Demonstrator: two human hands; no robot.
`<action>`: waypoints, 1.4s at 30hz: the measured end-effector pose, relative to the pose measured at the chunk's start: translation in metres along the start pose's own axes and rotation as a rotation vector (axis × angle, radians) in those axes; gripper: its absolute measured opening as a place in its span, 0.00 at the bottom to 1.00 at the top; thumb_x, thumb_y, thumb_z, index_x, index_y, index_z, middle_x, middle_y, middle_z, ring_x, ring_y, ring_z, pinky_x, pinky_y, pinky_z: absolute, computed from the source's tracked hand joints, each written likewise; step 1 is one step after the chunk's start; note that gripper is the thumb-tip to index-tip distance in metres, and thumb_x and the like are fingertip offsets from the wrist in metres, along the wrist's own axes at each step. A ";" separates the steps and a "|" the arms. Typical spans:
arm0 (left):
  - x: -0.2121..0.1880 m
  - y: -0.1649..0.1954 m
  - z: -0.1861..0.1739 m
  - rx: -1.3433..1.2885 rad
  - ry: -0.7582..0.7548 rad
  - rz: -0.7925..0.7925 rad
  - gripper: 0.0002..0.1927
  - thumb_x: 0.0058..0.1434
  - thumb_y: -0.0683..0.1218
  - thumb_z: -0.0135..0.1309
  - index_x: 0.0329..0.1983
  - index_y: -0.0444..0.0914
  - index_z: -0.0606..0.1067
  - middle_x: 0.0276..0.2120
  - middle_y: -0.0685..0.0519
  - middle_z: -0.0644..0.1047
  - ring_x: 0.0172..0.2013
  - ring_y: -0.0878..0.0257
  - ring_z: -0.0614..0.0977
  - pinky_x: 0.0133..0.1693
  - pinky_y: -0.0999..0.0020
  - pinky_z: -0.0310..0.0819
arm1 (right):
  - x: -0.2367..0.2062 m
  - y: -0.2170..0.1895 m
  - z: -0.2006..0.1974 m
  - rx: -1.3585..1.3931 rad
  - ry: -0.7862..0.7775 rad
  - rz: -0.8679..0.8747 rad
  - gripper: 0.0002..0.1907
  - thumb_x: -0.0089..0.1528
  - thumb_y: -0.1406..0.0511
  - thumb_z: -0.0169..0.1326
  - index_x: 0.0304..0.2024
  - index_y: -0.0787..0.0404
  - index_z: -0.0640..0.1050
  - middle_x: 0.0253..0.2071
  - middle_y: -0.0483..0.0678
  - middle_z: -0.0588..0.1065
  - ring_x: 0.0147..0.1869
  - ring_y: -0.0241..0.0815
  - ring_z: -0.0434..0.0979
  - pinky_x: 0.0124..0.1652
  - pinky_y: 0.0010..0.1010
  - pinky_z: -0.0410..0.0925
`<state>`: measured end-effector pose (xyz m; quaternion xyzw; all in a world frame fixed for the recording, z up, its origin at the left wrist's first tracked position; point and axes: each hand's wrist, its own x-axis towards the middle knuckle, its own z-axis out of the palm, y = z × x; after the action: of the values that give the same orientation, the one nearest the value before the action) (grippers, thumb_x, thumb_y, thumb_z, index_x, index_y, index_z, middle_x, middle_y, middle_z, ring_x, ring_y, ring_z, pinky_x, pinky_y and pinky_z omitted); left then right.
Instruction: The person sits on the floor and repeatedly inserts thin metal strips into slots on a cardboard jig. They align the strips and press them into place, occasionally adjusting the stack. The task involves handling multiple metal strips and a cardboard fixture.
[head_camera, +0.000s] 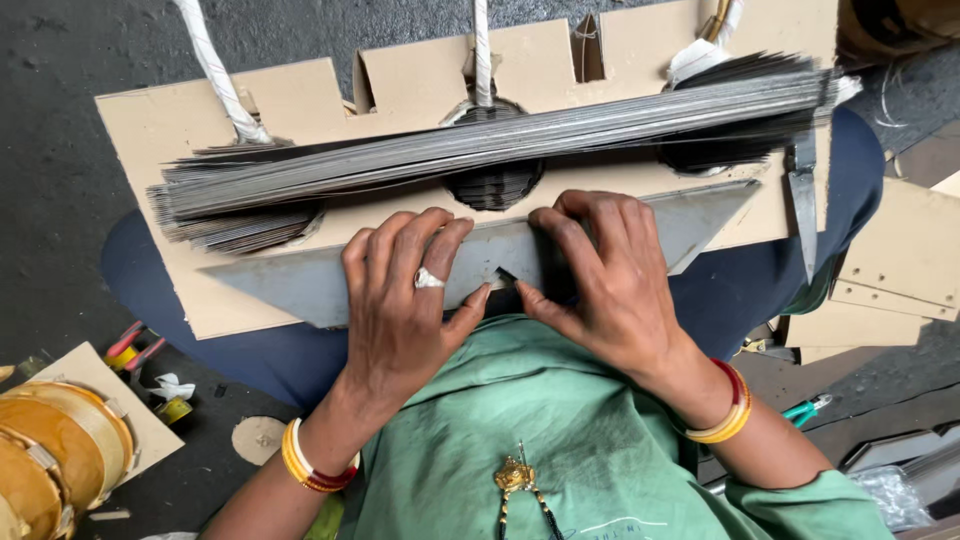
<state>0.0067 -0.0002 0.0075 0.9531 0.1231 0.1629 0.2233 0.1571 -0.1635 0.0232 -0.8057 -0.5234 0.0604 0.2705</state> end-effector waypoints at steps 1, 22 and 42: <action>0.001 -0.001 0.000 -0.014 -0.024 -0.007 0.33 0.55 0.51 0.69 0.61 0.36 0.72 0.56 0.49 0.71 0.59 0.50 0.71 0.60 0.47 0.60 | 0.000 0.001 0.001 0.007 -0.021 0.011 0.34 0.52 0.58 0.69 0.57 0.64 0.73 0.54 0.58 0.69 0.58 0.60 0.67 0.57 0.50 0.62; -0.006 -0.011 -0.002 -0.057 0.006 -0.013 0.34 0.56 0.52 0.66 0.62 0.30 0.71 0.53 0.43 0.70 0.56 0.47 0.72 0.61 0.46 0.62 | 0.025 -0.020 -0.005 -0.225 -0.214 -0.052 0.37 0.52 0.56 0.61 0.56 0.73 0.70 0.51 0.62 0.68 0.55 0.61 0.67 0.56 0.50 0.61; -0.020 -0.002 0.005 0.088 0.067 0.070 0.30 0.57 0.55 0.68 0.57 0.38 0.71 0.50 0.46 0.72 0.53 0.50 0.73 0.56 0.50 0.61 | -0.018 0.001 -0.002 -0.117 0.092 -0.100 0.31 0.53 0.57 0.65 0.54 0.66 0.74 0.49 0.56 0.71 0.53 0.55 0.70 0.53 0.48 0.63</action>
<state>-0.0102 -0.0070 -0.0032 0.9597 0.1042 0.1970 0.1713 0.1510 -0.1801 0.0209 -0.7949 -0.5527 -0.0210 0.2496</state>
